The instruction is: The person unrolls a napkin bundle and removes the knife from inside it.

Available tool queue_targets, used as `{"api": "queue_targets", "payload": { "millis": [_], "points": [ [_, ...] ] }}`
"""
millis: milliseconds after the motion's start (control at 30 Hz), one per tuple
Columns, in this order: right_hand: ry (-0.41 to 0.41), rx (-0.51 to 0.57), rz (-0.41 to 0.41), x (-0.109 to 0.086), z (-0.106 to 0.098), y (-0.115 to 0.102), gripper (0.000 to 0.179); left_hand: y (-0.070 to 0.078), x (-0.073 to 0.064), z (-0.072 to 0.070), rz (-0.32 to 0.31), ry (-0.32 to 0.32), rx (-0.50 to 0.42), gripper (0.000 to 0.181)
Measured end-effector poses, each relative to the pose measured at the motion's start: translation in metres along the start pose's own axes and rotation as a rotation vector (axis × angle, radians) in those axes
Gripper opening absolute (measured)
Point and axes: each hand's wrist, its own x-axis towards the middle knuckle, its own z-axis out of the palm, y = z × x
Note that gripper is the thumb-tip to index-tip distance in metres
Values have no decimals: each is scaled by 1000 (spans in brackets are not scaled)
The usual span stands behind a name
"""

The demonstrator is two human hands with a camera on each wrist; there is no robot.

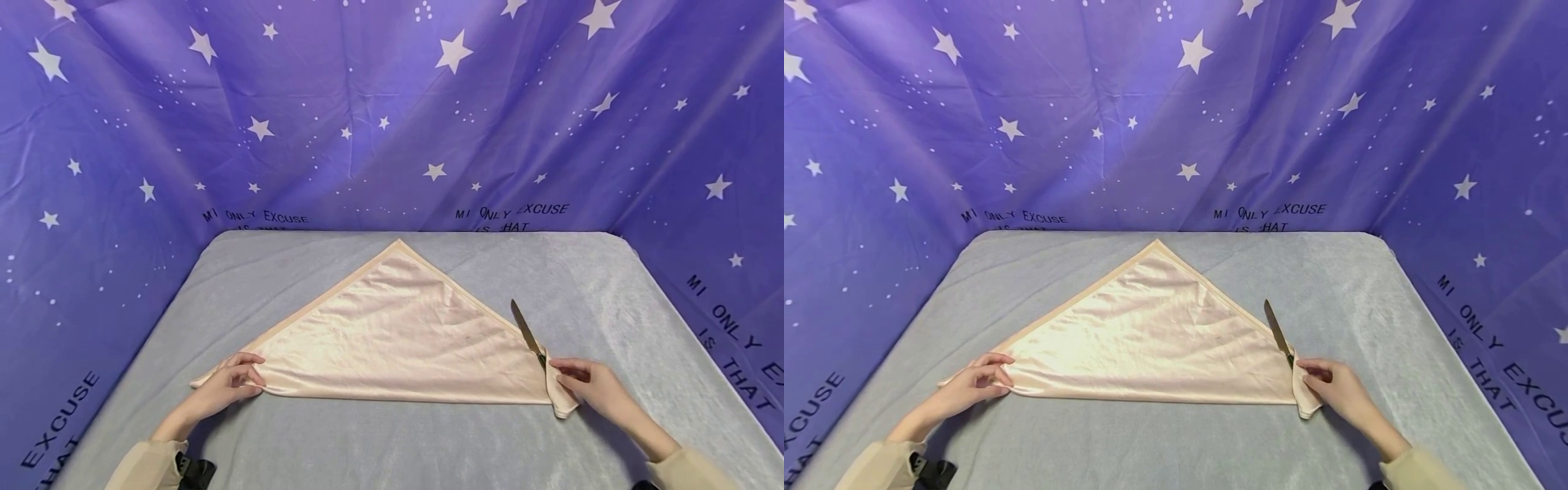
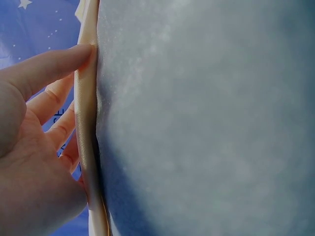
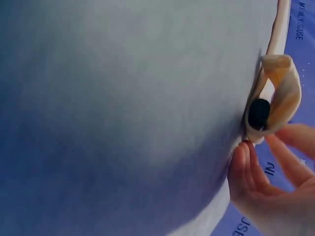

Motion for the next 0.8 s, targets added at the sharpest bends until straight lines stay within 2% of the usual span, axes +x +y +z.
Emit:
{"api": "queue_targets", "payload": {
  "millis": [233, 400, 500, 800],
  "points": [
    [51, -137, -201, -9, -4, -3, 24, 0, 0, 0, 4, 3, 3, 13],
    [78, -140, -356, -16, -5, -1, 30, 0, 0, 0, 5, 7, 14, 12],
    [69, -124, -380, -19, -6, -1, 33, 1, -1, 0, -10, 8, 12, 11],
    [44, -181, -420, -25, -5, 1, 45, -1, 0, 0, -38, -6, -4, 10]
  ]
}}
